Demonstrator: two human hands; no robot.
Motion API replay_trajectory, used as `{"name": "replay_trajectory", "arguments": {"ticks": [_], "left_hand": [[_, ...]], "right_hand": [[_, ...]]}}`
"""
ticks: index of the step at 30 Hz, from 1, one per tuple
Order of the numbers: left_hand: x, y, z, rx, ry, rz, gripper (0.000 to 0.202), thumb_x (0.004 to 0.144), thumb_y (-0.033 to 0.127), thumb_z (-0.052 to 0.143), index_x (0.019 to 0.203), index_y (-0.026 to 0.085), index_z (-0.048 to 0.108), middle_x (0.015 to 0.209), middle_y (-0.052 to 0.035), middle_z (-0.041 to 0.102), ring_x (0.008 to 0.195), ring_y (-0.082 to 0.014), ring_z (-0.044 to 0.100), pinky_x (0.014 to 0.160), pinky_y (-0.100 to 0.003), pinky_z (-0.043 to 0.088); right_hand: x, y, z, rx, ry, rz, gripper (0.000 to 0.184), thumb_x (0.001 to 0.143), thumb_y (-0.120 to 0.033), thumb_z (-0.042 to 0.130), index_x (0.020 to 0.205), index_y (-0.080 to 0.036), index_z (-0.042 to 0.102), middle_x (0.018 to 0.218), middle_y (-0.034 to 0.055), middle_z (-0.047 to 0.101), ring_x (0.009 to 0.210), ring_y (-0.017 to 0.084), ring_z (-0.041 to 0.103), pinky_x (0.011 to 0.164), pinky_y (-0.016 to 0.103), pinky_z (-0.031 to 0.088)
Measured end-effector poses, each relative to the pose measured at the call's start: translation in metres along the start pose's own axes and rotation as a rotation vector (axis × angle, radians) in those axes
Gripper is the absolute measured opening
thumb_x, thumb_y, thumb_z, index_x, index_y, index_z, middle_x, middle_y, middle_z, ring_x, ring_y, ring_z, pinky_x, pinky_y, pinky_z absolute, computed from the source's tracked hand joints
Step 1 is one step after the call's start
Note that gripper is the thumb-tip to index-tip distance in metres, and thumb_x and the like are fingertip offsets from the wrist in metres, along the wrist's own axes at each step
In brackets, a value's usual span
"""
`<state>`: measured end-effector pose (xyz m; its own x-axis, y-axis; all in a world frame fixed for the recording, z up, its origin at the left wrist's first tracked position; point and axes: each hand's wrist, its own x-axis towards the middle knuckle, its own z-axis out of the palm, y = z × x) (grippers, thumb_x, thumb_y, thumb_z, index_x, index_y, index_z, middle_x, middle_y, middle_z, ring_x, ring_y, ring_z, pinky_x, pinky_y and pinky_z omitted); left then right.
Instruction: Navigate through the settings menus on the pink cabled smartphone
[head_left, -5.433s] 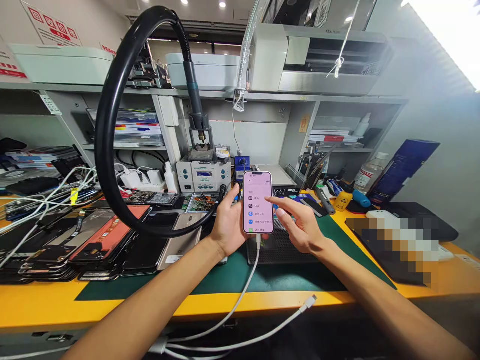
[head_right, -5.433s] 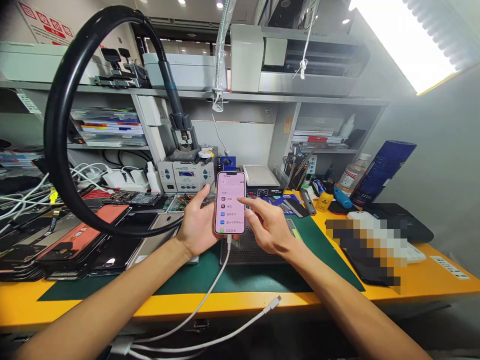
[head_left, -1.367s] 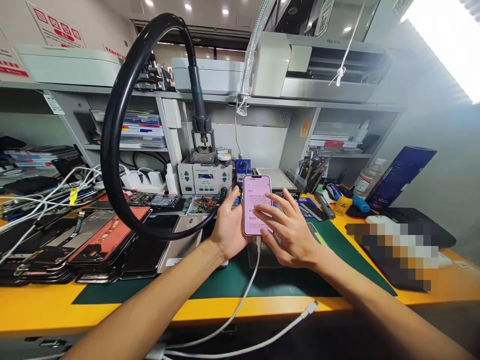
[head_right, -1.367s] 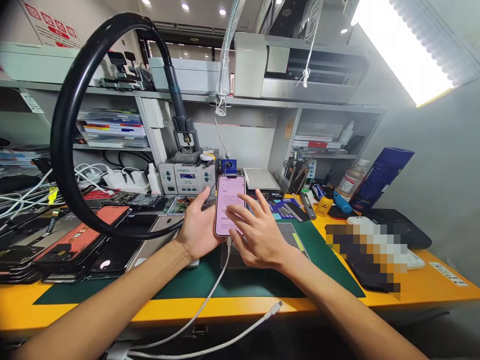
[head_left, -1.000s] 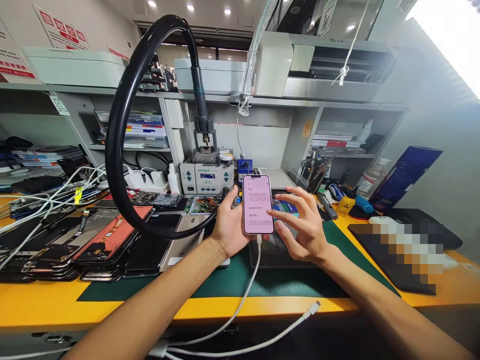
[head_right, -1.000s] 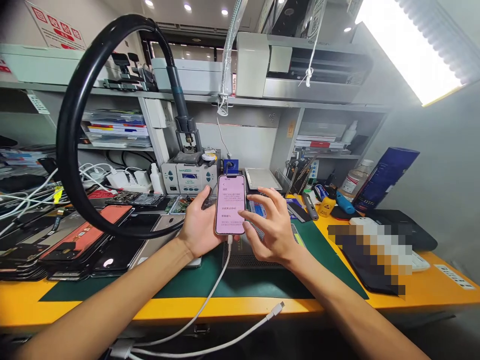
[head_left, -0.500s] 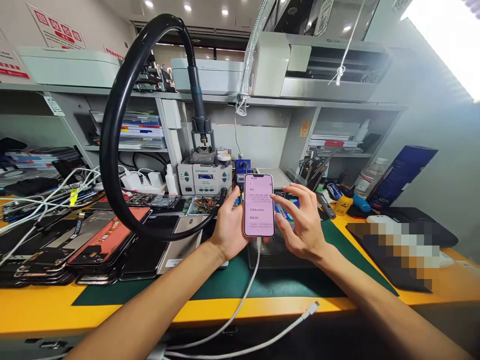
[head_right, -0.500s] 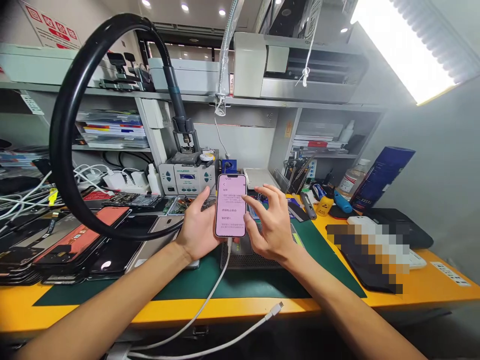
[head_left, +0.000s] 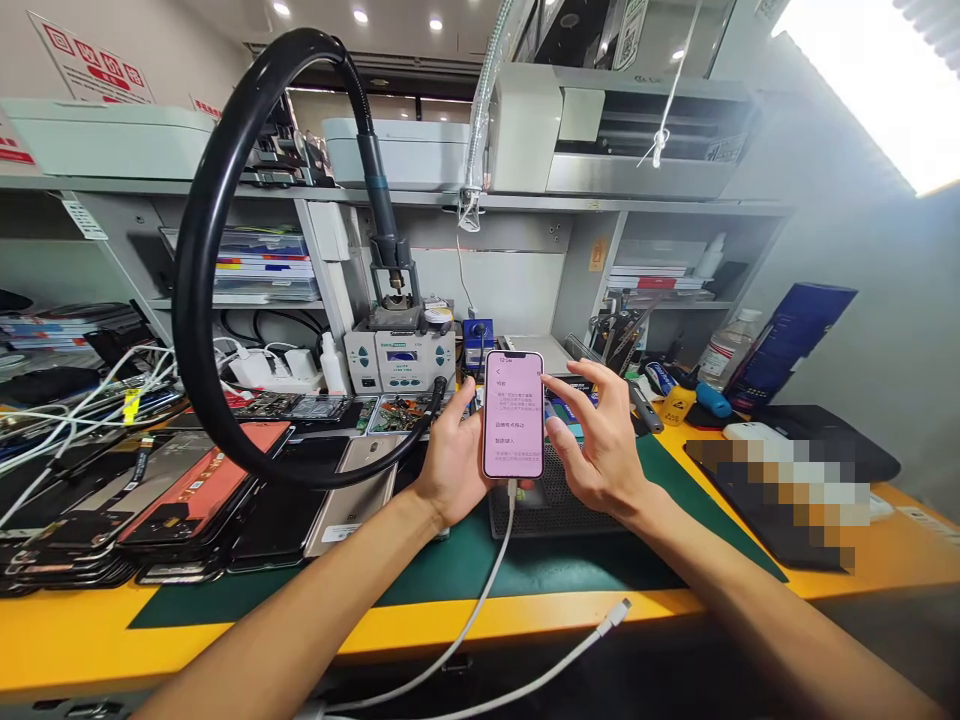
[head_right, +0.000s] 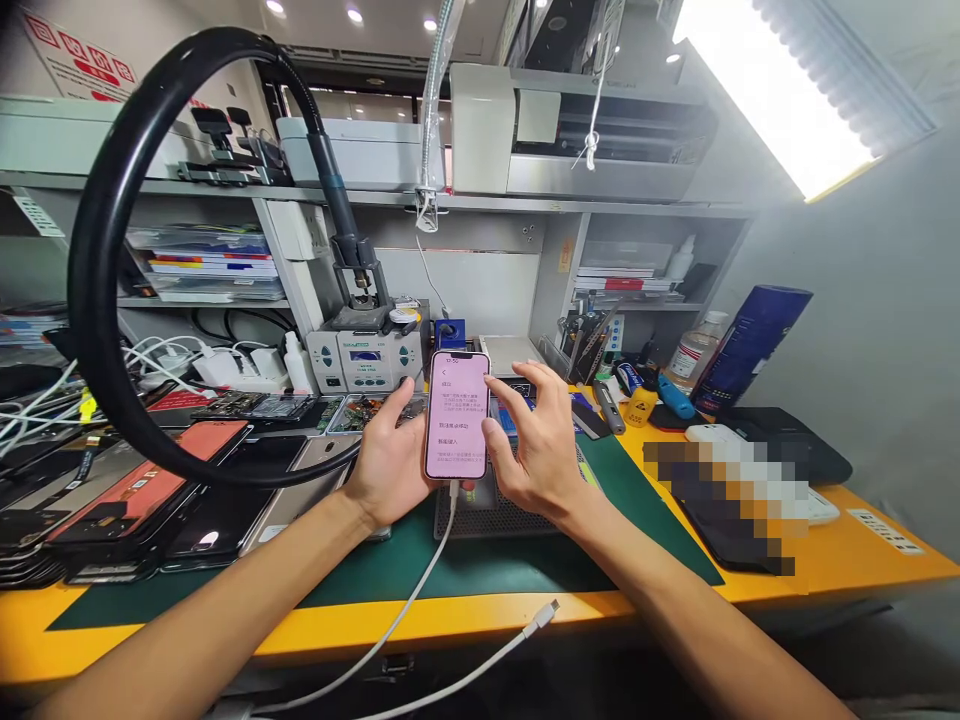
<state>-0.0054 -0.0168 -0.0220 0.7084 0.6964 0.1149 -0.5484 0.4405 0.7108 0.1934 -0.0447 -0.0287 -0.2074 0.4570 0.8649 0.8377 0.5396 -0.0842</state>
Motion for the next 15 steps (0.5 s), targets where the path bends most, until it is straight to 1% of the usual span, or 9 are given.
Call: {"name": "replay_trajectory", "arguments": {"ticks": [2,4,9,13,15], "left_hand": [[0.0,-0.001,0.0,0.011,-0.004,0.004,0.075,0.103,0.067,0.029,0.148,0.015,0.059,0.123,-0.0199,0.07,0.098,-0.0327,0.07,0.074,-0.041,0.058],[0.0,-0.002,0.001,0.012,0.001,0.005,0.074,0.104,0.066,0.029,0.148,0.016,0.059,0.121,-0.0195,0.071,0.098,-0.0323,0.07,0.076,-0.042,0.059],[-0.001,-0.006,0.003,0.018,0.016,0.011,0.068,0.105,0.061,0.033,0.149,0.015,0.058,0.116,-0.0184,0.072,0.094,-0.0309,0.071,0.079,-0.042,0.059],[-0.001,-0.007,0.004,0.038,0.018,-0.003,0.069,0.105,0.062,0.032,0.15,0.015,0.057,0.115,-0.0178,0.073,0.094,-0.0306,0.071,0.079,-0.041,0.059],[-0.001,-0.008,0.004,0.049,0.028,-0.001,0.069,0.106,0.062,0.031,0.15,0.015,0.057,0.116,-0.0179,0.073,0.094,-0.0307,0.071,0.079,-0.041,0.059]], "right_hand": [[0.0,0.0,0.0,-0.003,-0.001,-0.008,0.042,0.097,-0.032,0.052,0.137,-0.024,0.061,0.141,0.0155,0.048,0.137,0.039,0.045,0.113,0.065,0.04],[0.001,-0.001,0.001,-0.006,-0.01,-0.025,0.042,0.097,-0.031,0.053,0.138,-0.026,0.062,0.142,0.0149,0.047,0.138,0.039,0.044,0.114,0.066,0.039],[0.003,-0.009,0.001,-0.034,-0.055,-0.078,0.044,0.095,-0.03,0.056,0.138,-0.033,0.062,0.156,0.01,0.038,0.148,0.041,0.034,0.118,0.069,0.034],[0.003,-0.012,-0.001,-0.019,0.001,-0.098,0.049,0.093,-0.029,0.057,0.142,-0.036,0.058,0.157,0.0086,0.037,0.148,0.042,0.036,0.118,0.069,0.035],[0.003,-0.012,-0.001,-0.024,0.001,-0.102,0.05,0.093,-0.029,0.058,0.142,-0.035,0.058,0.156,0.0092,0.039,0.148,0.042,0.036,0.118,0.07,0.036]]}}
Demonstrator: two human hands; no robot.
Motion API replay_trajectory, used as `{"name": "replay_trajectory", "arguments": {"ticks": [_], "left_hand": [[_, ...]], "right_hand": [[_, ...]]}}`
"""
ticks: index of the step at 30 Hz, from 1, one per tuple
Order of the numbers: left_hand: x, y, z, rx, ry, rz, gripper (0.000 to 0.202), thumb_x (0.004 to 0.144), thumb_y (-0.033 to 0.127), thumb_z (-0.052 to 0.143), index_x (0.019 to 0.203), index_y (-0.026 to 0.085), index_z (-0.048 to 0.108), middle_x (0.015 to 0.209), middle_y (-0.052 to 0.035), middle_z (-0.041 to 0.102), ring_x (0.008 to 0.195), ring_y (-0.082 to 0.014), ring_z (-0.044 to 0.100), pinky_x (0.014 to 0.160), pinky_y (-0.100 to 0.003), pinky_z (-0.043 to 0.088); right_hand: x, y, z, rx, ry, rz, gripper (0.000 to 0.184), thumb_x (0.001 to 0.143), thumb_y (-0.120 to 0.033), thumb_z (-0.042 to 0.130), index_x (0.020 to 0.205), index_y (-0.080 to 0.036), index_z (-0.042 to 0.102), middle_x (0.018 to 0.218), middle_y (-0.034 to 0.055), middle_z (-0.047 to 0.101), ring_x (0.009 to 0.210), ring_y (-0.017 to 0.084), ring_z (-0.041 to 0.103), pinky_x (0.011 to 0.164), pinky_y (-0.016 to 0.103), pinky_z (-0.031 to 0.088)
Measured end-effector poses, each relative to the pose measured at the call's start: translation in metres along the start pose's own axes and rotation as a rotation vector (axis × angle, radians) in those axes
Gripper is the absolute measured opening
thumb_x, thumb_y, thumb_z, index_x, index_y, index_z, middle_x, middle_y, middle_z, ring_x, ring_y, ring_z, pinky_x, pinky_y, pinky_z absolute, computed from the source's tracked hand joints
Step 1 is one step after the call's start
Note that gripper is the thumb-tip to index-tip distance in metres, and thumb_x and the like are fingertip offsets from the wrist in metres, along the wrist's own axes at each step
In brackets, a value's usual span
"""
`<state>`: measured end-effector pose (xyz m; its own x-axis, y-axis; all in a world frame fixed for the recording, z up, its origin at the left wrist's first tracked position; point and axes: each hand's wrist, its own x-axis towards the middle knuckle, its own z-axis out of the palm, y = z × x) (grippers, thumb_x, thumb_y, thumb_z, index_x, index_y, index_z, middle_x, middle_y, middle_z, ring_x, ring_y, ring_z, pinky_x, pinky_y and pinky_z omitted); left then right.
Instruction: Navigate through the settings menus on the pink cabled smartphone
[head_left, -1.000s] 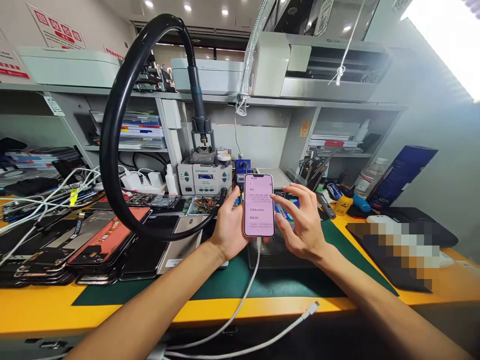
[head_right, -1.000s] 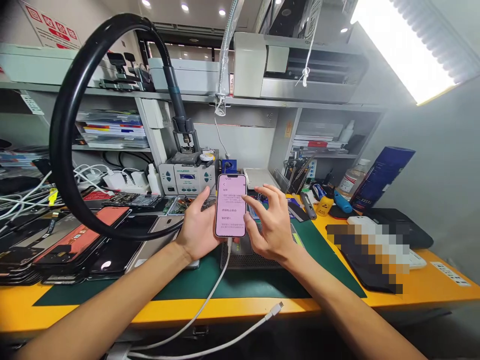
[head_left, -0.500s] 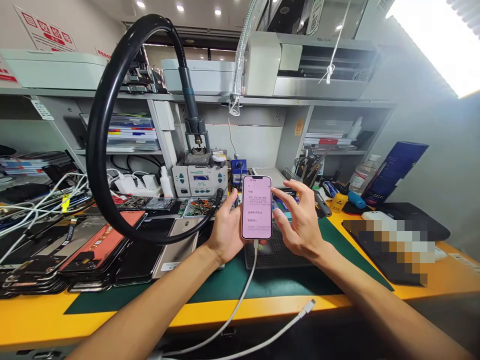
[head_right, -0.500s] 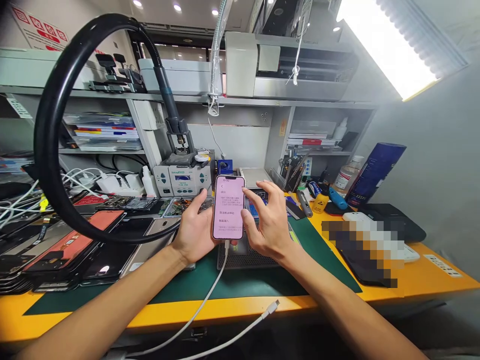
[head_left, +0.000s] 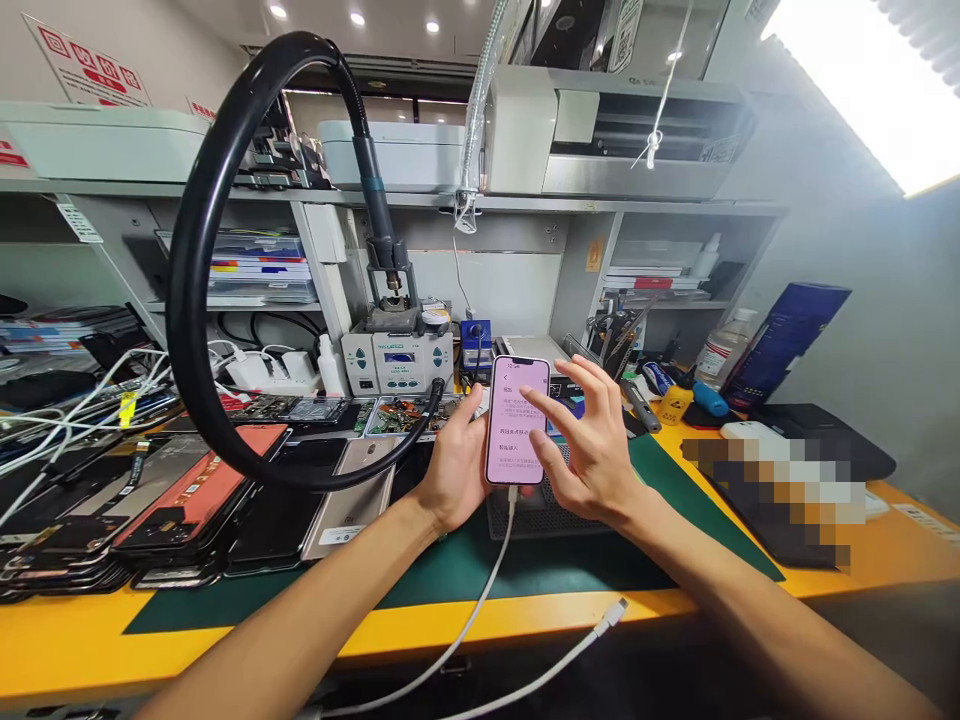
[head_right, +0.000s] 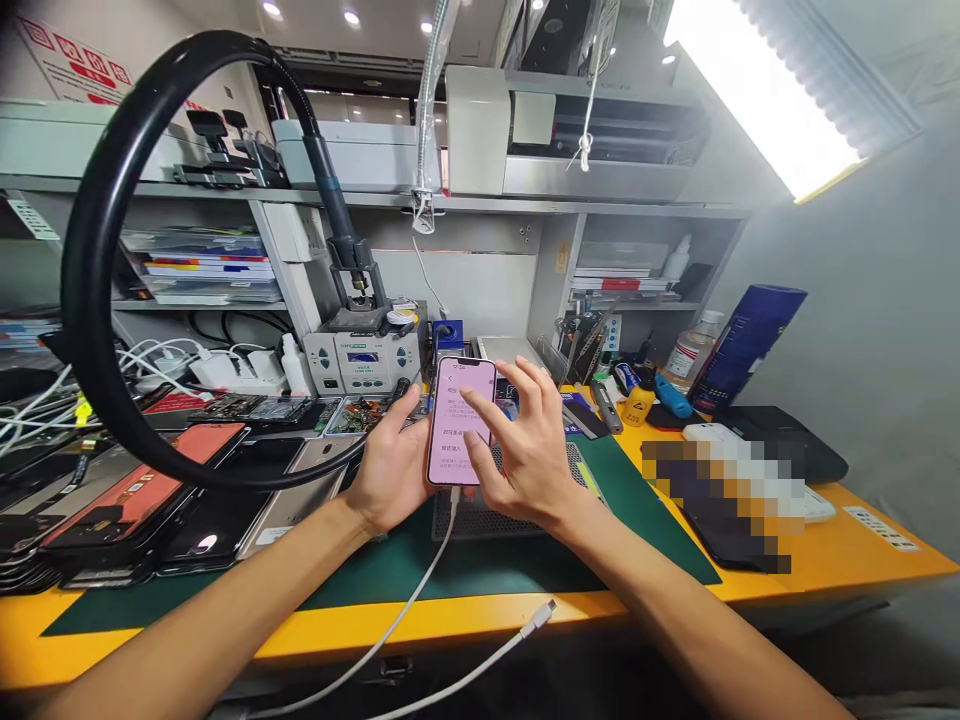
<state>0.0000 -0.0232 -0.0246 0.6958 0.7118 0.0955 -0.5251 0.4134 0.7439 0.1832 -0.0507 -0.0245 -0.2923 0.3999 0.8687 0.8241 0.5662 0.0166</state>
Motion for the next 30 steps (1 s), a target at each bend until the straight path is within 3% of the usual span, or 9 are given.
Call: {"name": "replay_trajectory", "arguments": {"ticks": [10,19,30], "left_hand": [[-0.0004,0.003,-0.0017,-0.06,0.003,-0.01,0.071,0.104,0.064,0.034,0.151,0.016,0.056,0.124,-0.0188,0.071,0.098,-0.0309,0.071,0.08,-0.041,0.059],[0.0009,0.0003,-0.0035,-0.035,-0.022,0.001,0.072,0.104,0.065,0.032,0.15,0.016,0.056,0.121,-0.0179,0.071,0.095,-0.0293,0.071,0.078,-0.039,0.058],[0.0011,-0.002,-0.0019,0.02,-0.012,-0.003,0.074,0.103,0.066,0.032,0.15,0.014,0.056,0.115,-0.0175,0.073,0.092,-0.0293,0.071,0.077,-0.039,0.058]], "right_hand": [[-0.0029,-0.0038,0.0015,0.04,-0.063,-0.108,0.027,0.09,-0.027,0.064,0.114,-0.031,0.075,0.15,0.0088,0.051,0.147,0.04,0.039,0.117,0.071,0.035],[-0.0023,-0.0022,0.0017,0.061,0.017,-0.105,0.034,0.088,-0.023,0.063,0.12,-0.026,0.073,0.145,0.0121,0.052,0.143,0.039,0.043,0.115,0.065,0.041],[0.0,-0.0016,-0.0012,0.017,-0.003,-0.046,0.041,0.092,-0.028,0.058,0.133,-0.027,0.066,0.155,0.012,0.041,0.149,0.041,0.035,0.12,0.068,0.033]]}}
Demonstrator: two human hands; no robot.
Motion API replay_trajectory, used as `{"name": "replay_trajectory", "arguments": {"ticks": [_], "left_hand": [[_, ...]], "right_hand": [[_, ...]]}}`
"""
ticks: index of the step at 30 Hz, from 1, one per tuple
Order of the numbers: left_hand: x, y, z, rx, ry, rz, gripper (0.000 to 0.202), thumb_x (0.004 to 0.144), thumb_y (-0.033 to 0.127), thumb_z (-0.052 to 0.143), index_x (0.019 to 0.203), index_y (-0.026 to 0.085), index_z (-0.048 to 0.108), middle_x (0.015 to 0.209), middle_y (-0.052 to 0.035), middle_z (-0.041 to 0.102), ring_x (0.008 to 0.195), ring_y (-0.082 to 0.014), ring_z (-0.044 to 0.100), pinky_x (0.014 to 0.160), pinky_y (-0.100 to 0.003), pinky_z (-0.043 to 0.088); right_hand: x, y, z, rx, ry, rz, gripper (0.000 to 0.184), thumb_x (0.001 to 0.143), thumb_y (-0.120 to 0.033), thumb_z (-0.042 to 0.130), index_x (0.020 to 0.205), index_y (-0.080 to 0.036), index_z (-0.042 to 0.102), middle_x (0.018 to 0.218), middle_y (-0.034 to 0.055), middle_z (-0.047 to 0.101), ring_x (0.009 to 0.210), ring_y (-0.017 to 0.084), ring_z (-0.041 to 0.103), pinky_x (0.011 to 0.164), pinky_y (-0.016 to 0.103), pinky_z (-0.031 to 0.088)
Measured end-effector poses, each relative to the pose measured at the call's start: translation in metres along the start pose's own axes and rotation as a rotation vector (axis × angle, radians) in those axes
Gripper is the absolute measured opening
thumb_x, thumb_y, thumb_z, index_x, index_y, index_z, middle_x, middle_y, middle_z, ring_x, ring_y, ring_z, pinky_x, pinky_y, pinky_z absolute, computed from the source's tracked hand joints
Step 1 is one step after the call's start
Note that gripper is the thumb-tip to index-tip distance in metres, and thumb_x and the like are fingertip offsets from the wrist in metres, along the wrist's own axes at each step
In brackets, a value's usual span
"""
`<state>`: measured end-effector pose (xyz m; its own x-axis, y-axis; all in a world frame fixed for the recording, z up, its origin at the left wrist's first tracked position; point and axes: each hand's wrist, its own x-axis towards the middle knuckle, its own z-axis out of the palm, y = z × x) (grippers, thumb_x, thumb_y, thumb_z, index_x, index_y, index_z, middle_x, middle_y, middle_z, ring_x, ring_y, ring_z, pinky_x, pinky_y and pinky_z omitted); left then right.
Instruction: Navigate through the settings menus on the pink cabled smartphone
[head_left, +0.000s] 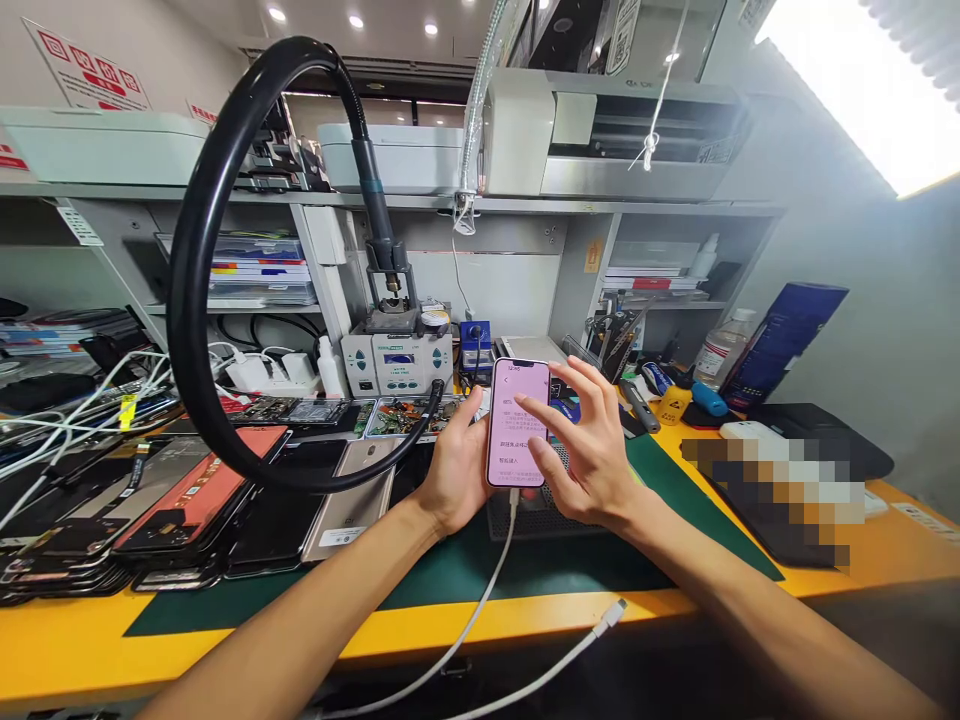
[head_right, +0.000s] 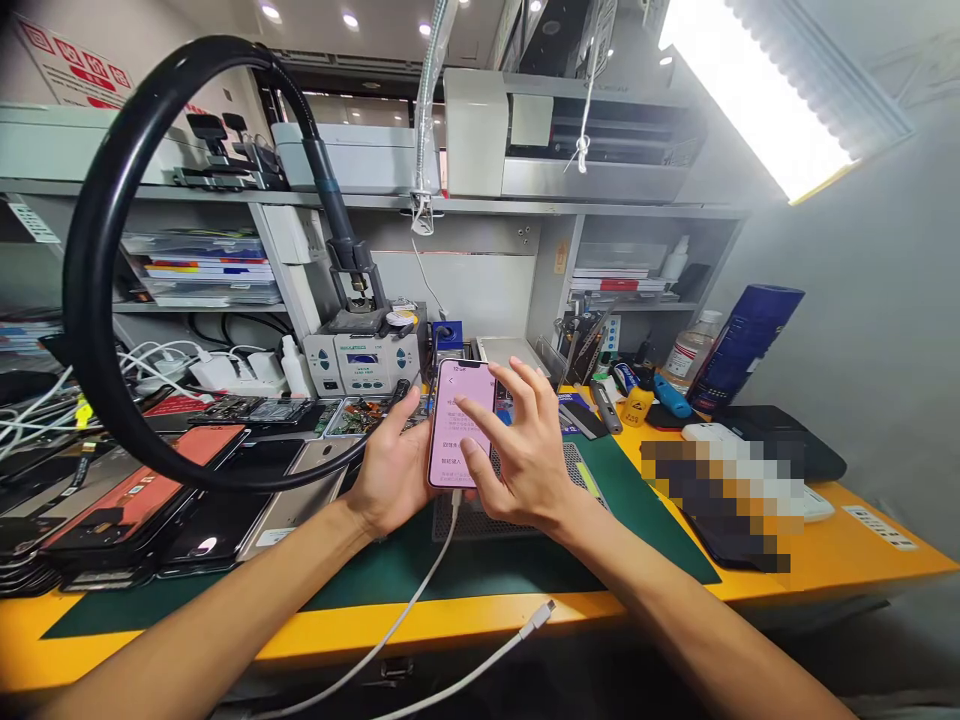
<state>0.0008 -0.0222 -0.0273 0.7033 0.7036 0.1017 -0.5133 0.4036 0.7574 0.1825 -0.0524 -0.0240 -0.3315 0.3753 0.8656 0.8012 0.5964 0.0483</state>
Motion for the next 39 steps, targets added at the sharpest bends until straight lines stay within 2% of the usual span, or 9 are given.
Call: {"name": "replay_trajectory", "arguments": {"ticks": [6,12,15,19,22,25,29,32,39], "left_hand": [[0.001,0.0,-0.001,0.008,-0.011,0.001,0.073,0.104,0.065,0.03,0.15,0.015,0.056,0.116,-0.0179,0.072,0.092,-0.0297,0.071,0.077,-0.04,0.058],[0.002,-0.002,-0.001,0.002,-0.017,-0.001,0.072,0.104,0.065,0.031,0.15,0.016,0.057,0.116,-0.0178,0.073,0.093,-0.03,0.071,0.077,-0.04,0.058],[0.001,-0.001,-0.002,-0.023,-0.005,-0.018,0.073,0.103,0.067,0.032,0.148,0.016,0.058,0.116,-0.0178,0.073,0.092,-0.0297,0.071,0.076,-0.04,0.058],[-0.001,0.003,-0.002,-0.046,-0.01,-0.025,0.074,0.103,0.067,0.032,0.145,0.014,0.061,0.119,-0.0192,0.071,0.09,-0.0294,0.07,0.068,-0.038,0.058],[0.0,0.004,-0.001,-0.04,-0.02,-0.022,0.076,0.103,0.067,0.028,0.144,0.013,0.061,0.119,-0.0201,0.071,0.092,-0.0303,0.07,0.068,-0.038,0.058],[0.0,0.003,0.001,-0.029,-0.029,-0.016,0.076,0.104,0.066,0.024,0.145,0.012,0.06,0.117,-0.0205,0.072,0.095,-0.0315,0.071,0.075,-0.041,0.058],[0.0,0.002,0.001,-0.025,-0.045,-0.016,0.075,0.104,0.065,0.026,0.145,0.012,0.06,0.116,-0.0209,0.072,0.097,-0.0328,0.071,0.079,-0.043,0.058],[0.0,0.002,0.001,-0.027,-0.04,-0.027,0.078,0.104,0.066,0.024,0.144,0.01,0.061,0.115,-0.0222,0.072,0.097,-0.0341,0.071,0.08,-0.044,0.058],[-0.001,0.002,0.002,-0.033,-0.027,-0.026,0.075,0.105,0.064,0.023,0.145,0.012,0.06,0.114,-0.0214,0.072,0.097,-0.034,0.071,0.078,-0.045,0.058]], "right_hand": [[-0.001,0.004,0.0,0.009,0.026,0.025,0.04,0.092,-0.026,0.056,0.131,-0.028,0.066,0.15,0.0118,0.045,0.147,0.04,0.038,0.118,0.067,0.036],[0.0,0.0,0.001,-0.001,-0.069,0.014,0.042,0.092,-0.027,0.058,0.133,-0.029,0.067,0.157,0.0106,0.039,0.151,0.042,0.031,0.12,0.068,0.031],[0.001,-0.001,-0.001,0.033,-0.019,0.025,0.045,0.091,-0.026,0.059,0.136,-0.029,0.065,0.158,0.0104,0.039,0.151,0.04,0.033,0.121,0.066,0.031],[0.001,0.003,0.001,0.142,0.071,0.236,0.046,0.093,-0.032,0.06,0.138,-0.024,0.062,0.147,0.0156,0.052,0.14,0.036,0.047,0.117,0.06,0.038],[0.002,0.008,0.005,0.329,0.003,0.493,0.039,0.095,-0.04,0.059,0.129,-0.023,0.066,0.132,0.0138,0.064,0.126,0.032,0.059,0.108,0.054,0.046],[0.005,0.011,0.009,0.43,-0.022,0.637,0.029,0.094,-0.043,0.06,0.11,-0.023,0.072,0.12,0.0111,0.07,0.115,0.029,0.064,0.102,0.049,0.049],[0.007,0.012,0.007,0.472,-0.018,0.661,0.023,0.092,-0.041,0.059,0.091,-0.022,0.072,0.111,0.0096,0.071,0.109,0.028,0.064,0.098,0.045,0.047],[0.008,0.012,0.004,0.588,-0.045,0.645,0.027,0.095,-0.041,0.053,0.087,-0.023,0.071,0.106,0.0077,0.071,0.105,0.026,0.064,0.096,0.042,0.047],[0.01,0.009,0.003,0.61,-0.071,0.672,0.027,0.094,-0.041,0.056,0.08,-0.021,0.066,0.092,0.0056,0.067,0.087,0.022,0.061,0.077,0.035,0.049]]}}
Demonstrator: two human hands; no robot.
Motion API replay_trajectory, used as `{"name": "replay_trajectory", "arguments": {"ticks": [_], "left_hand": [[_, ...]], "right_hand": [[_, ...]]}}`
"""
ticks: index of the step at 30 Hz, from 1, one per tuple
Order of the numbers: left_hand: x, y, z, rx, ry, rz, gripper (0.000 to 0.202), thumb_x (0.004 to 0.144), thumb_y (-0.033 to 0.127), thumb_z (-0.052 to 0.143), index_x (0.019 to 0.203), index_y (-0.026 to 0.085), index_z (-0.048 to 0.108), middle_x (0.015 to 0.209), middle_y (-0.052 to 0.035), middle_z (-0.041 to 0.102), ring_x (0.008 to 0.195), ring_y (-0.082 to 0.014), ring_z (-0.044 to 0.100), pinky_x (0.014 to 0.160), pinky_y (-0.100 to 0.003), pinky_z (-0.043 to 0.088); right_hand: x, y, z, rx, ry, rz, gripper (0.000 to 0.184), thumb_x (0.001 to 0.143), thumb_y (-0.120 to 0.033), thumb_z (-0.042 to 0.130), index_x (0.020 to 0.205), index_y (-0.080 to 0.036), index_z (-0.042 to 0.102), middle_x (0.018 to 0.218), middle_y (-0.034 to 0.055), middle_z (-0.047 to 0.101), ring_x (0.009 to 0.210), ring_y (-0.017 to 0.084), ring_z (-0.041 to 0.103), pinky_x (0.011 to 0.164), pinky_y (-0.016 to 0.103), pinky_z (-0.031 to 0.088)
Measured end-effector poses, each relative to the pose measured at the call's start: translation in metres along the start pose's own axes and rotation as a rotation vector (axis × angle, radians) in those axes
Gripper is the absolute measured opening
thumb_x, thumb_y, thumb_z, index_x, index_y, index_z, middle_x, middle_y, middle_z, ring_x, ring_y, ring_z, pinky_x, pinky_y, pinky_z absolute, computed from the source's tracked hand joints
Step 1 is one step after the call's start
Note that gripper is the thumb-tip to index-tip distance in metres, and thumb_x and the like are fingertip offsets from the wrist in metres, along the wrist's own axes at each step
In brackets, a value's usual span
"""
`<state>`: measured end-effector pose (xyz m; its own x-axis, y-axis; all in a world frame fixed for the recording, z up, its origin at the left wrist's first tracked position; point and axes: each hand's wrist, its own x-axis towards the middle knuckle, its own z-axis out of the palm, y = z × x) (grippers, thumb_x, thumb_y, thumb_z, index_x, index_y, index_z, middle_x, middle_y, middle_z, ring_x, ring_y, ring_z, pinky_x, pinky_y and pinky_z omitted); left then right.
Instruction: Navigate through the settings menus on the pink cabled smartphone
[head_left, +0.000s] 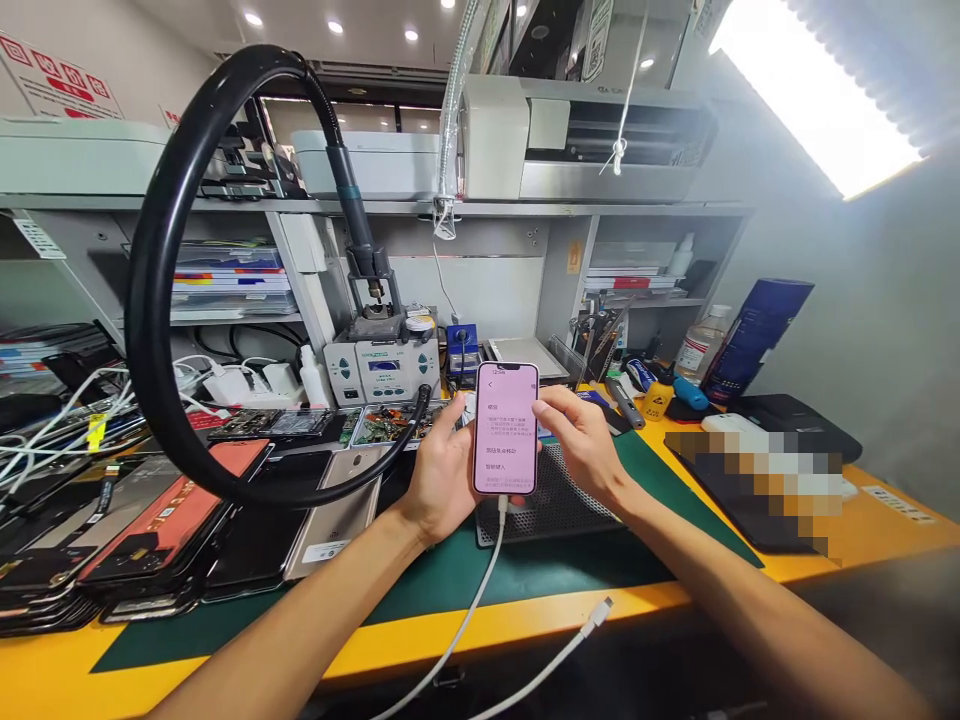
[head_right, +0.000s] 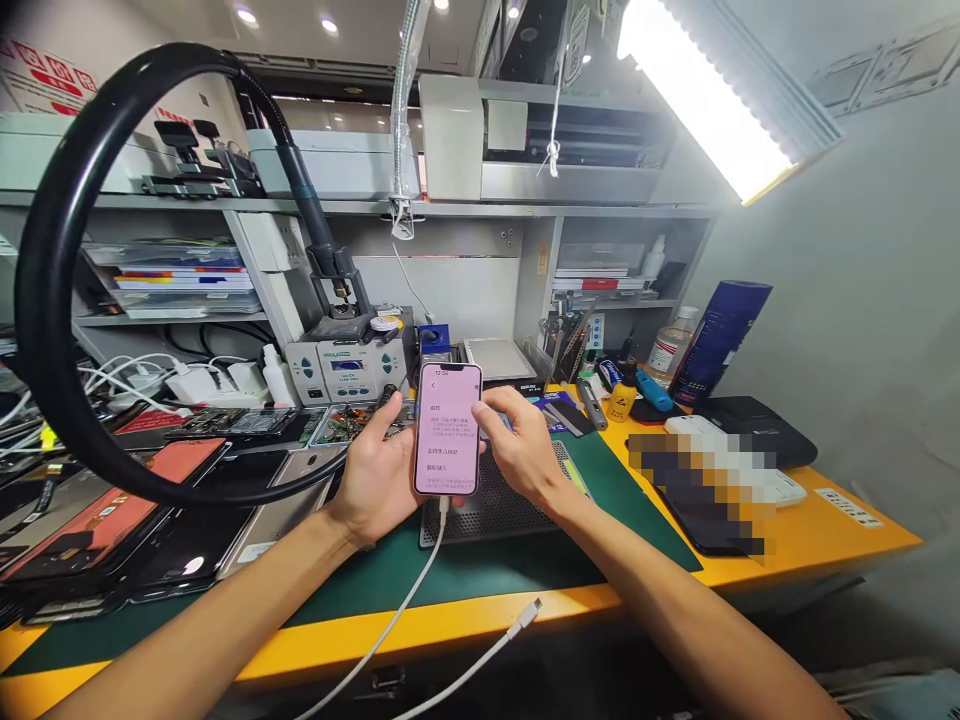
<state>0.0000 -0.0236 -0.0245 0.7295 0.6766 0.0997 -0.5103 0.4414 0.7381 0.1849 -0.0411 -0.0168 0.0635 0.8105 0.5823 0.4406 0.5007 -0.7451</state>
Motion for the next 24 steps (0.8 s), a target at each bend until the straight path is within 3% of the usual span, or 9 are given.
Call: {"name": "replay_trajectory", "arguments": {"ticks": [9,24], "left_hand": [[-0.001,-0.001,-0.001,-0.005,0.009,-0.012,0.071,0.103,0.065,0.032,0.145,0.015,0.06,0.116,-0.02,0.072,0.096,-0.034,0.071,0.077,-0.044,0.058],[-0.0014,-0.0018,0.0014,0.005,0.005,-0.022,0.072,0.104,0.065,0.03,0.145,0.014,0.06,0.115,-0.0201,0.072,0.095,-0.0335,0.071,0.077,-0.044,0.058]], "right_hand": [[0.0006,-0.001,-0.0018,-0.008,-0.007,0.01,0.029,0.092,-0.043,0.056,0.074,-0.021,0.059,0.082,0.0037,0.062,0.077,0.02,0.056,0.071,0.033,0.045],[0.0022,0.0027,-0.0022,-0.017,-0.052,0.016,0.03,0.092,-0.044,0.054,0.072,-0.022,0.053,0.074,0.0006,0.056,0.071,0.017,0.05,0.065,0.03,0.04]]}}
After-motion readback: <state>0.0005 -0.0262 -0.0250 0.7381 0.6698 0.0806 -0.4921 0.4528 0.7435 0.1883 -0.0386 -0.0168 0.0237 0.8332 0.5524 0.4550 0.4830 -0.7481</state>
